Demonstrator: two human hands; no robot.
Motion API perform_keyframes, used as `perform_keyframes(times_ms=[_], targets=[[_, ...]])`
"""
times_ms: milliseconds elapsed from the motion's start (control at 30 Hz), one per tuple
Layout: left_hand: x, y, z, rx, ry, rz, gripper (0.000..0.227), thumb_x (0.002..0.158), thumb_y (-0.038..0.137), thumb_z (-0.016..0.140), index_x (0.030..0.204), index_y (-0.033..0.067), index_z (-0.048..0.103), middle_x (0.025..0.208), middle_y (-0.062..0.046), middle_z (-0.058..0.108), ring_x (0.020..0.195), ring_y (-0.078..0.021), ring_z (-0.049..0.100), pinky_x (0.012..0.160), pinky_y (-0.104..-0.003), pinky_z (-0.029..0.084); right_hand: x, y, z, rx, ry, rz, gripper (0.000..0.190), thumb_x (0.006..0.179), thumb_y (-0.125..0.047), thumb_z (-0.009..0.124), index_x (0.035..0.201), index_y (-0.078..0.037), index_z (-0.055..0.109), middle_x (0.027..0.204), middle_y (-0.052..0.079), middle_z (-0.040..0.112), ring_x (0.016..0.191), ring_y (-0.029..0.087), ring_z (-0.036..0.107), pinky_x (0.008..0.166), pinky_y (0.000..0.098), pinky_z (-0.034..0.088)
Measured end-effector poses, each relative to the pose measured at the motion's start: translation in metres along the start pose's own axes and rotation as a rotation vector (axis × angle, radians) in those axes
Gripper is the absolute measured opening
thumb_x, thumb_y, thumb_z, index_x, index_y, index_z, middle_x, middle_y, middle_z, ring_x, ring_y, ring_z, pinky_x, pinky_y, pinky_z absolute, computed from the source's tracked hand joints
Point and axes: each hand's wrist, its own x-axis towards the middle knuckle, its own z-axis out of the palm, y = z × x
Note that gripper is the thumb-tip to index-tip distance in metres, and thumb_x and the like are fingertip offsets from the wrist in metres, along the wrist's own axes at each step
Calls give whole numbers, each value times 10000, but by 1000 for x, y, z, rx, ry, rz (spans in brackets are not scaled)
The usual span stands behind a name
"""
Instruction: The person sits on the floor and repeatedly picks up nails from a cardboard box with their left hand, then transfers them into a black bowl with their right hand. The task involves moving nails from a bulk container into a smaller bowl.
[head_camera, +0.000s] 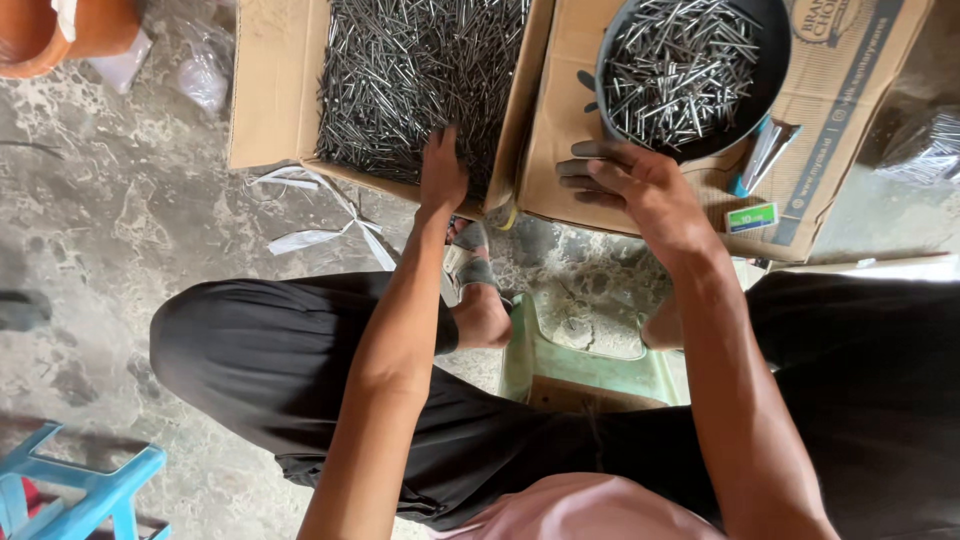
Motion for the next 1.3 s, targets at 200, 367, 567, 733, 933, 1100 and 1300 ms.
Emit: perform_keyframes(times_ms=[200, 367, 567, 733, 933, 1100, 1300], targets=[[18, -25, 27, 196, -51, 107, 403, 817, 68, 635, 1176, 12, 459, 1168, -197, 425, 1031, -473, 498, 878, -498, 487, 6, 4, -2, -41, -23, 26, 332, 879, -82, 510, 1175, 69, 500, 1061, 222, 607, 998, 275, 621, 856, 364, 516], [31, -58, 68, 255, -55, 77, 265, 821, 22, 580, 1071, -25, 504, 1031, -183, 513, 882, -433, 588, 737, -453, 540, 7, 4, -1, -68, -9, 42, 315, 894, -89, 509, 1166, 69, 511, 1061, 226, 608, 1000, 278, 622, 856, 365, 513], [24, -60, 59, 117, -12, -139, 124, 780, 71, 631, 889, 17, 656, 835, -179, 624, 794, -403, 639, 688, -456, 555, 4, 0, 1, -72, -13, 47, 333, 889, -85, 505, 1180, 77, 498, 1050, 214, 609, 990, 247, 620, 860, 344, 512], [16, -33, 34, -100, 55, -219, 144, 792, 96, 633, 921, 36, 653, 838, -179, 650, 801, -383, 643, 653, -435, 556, -1, -5, 2, -77, -16, 49, 334, 891, -76, 501, 1187, 79, 490, 1065, 227, 602, 992, 252, 619, 869, 352, 510], [0, 3, 6, -160, 140, -222, 175, 816, 70, 580, 957, -1, 656, 889, -227, 647, 857, -416, 628, 713, -470, 540, -5, -3, 4, -83, -18, 31, 336, 883, -87, 516, 1183, 64, 501, 1056, 216, 611, 978, 238, 625, 858, 343, 512], [14, -14, 9, -135, 211, -217, 149, 807, 66, 576, 923, 34, 663, 863, -200, 661, 858, -386, 635, 706, -458, 538, -7, -2, 3, -72, -21, 27, 347, 876, -101, 527, 1185, 53, 500, 1050, 179, 619, 967, 199, 626, 852, 313, 516], [23, -5, -9, -216, 324, -235, 104, 805, 90, 628, 901, 86, 667, 843, -120, 644, 846, -302, 598, 707, -358, 540, -11, -1, 5, -74, -42, -11, 395, 885, -93, 526, 1207, 116, 432, 1072, 256, 586, 1000, 286, 612, 874, 393, 504]])
